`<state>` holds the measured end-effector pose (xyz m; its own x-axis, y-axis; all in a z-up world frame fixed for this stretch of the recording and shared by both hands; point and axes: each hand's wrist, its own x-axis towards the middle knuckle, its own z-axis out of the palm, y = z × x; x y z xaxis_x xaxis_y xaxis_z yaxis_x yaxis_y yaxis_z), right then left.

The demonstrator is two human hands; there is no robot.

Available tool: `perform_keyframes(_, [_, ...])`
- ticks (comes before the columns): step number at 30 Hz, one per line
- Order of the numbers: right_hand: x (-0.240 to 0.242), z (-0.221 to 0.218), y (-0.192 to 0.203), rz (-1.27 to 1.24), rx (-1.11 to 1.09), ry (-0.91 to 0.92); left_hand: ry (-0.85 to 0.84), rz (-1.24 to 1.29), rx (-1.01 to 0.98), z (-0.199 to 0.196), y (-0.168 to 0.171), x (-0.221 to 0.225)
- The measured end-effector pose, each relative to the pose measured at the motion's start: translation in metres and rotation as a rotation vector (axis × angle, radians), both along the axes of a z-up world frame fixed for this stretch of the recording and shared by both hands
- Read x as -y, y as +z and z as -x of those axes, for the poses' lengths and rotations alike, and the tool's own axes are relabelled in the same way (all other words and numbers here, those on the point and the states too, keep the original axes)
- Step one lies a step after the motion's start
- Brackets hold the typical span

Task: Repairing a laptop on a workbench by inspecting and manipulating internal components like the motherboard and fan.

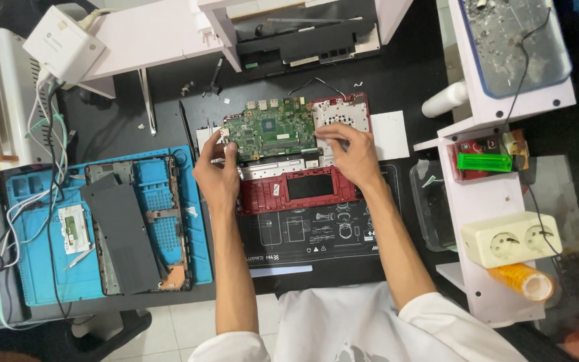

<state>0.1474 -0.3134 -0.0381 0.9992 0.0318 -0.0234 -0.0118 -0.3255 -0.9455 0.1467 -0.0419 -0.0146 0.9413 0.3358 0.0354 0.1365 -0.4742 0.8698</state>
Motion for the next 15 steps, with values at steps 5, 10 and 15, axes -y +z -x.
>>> perform_keyframes(5, [-0.001, 0.000, 0.007, 0.058, 0.042, 0.016, -0.002, -0.024, -0.023, 0.003, 0.003, 0.000])
perform_keyframes(10, [0.001, 0.000, 0.003, 0.094, 0.070, 0.049, 0.007, -0.043, -0.058, 0.007, 0.008, -0.001])
perform_keyframes(15, [-0.001, 0.001, 0.010, 0.075, 0.097, 0.041, -0.003, -0.069, -0.051, 0.012, 0.003, -0.003])
